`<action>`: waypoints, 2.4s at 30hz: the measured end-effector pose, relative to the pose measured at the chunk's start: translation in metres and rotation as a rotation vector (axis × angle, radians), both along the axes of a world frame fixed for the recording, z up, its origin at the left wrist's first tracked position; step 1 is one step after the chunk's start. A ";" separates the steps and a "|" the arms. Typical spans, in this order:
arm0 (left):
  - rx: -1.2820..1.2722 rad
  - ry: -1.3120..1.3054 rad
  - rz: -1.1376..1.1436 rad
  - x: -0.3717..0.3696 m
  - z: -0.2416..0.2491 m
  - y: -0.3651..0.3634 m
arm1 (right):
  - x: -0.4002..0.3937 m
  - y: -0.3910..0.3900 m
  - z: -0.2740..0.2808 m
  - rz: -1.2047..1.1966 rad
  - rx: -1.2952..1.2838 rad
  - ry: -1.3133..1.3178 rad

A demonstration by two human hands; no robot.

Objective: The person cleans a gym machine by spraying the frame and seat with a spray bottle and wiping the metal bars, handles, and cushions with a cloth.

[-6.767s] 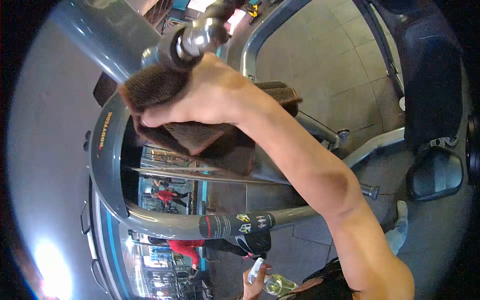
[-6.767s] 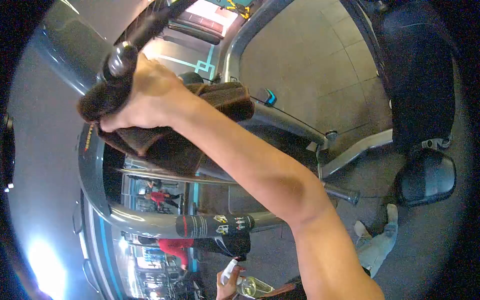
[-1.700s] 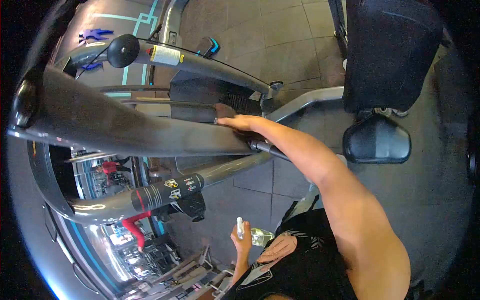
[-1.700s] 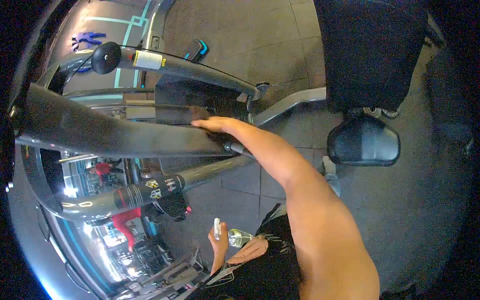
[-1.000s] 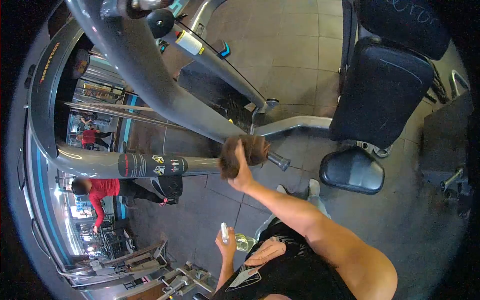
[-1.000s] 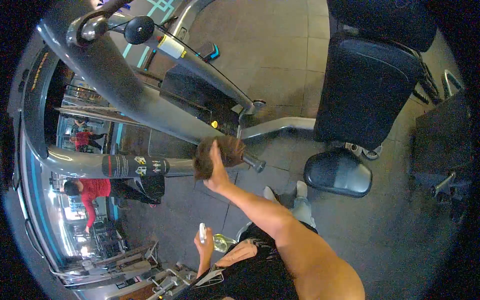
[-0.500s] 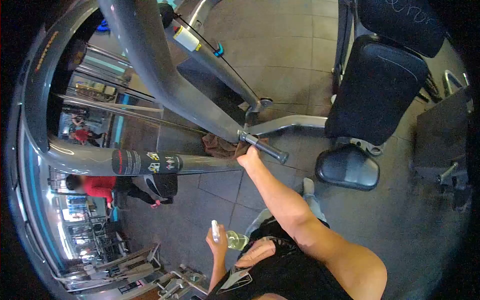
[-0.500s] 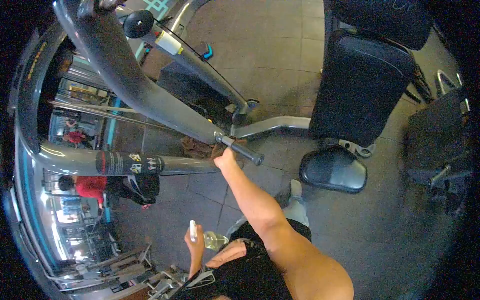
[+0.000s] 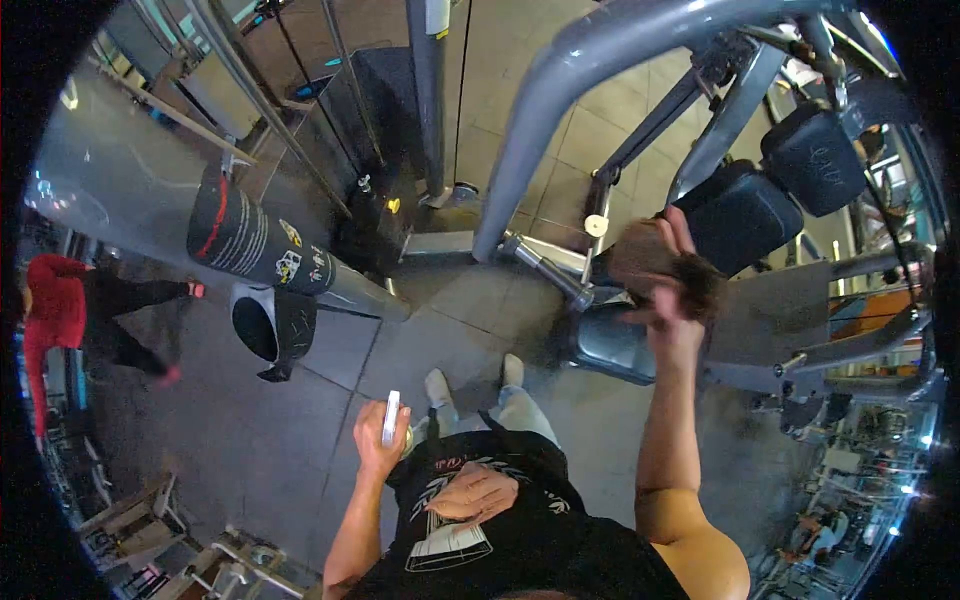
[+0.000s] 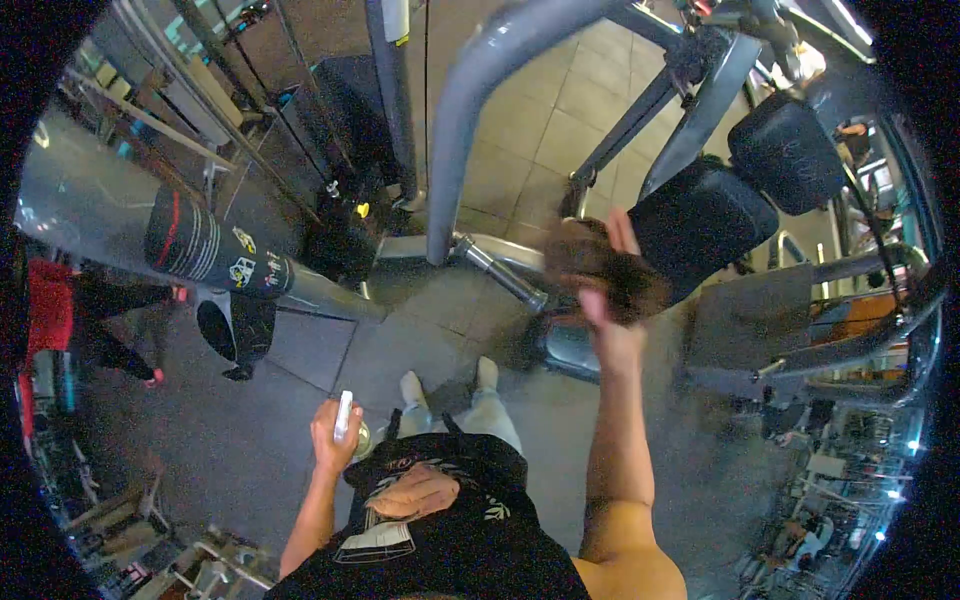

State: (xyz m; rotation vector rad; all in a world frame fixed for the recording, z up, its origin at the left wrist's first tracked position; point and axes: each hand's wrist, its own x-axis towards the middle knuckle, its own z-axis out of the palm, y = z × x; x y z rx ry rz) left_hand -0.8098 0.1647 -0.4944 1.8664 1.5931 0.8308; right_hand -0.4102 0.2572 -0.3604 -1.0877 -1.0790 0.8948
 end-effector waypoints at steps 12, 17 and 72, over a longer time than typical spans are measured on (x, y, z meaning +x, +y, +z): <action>-0.041 -0.193 -0.143 -0.027 -0.014 0.014 | -0.044 0.024 -0.110 0.150 -0.156 -1.576; 0.001 -0.185 -0.125 -0.041 -0.027 0.017 | -0.005 0.007 -0.038 -0.513 -0.356 0.194; 0.387 -0.398 -0.568 0.408 0.226 0.075 | 0.246 -0.229 -0.109 -0.613 -0.313 0.941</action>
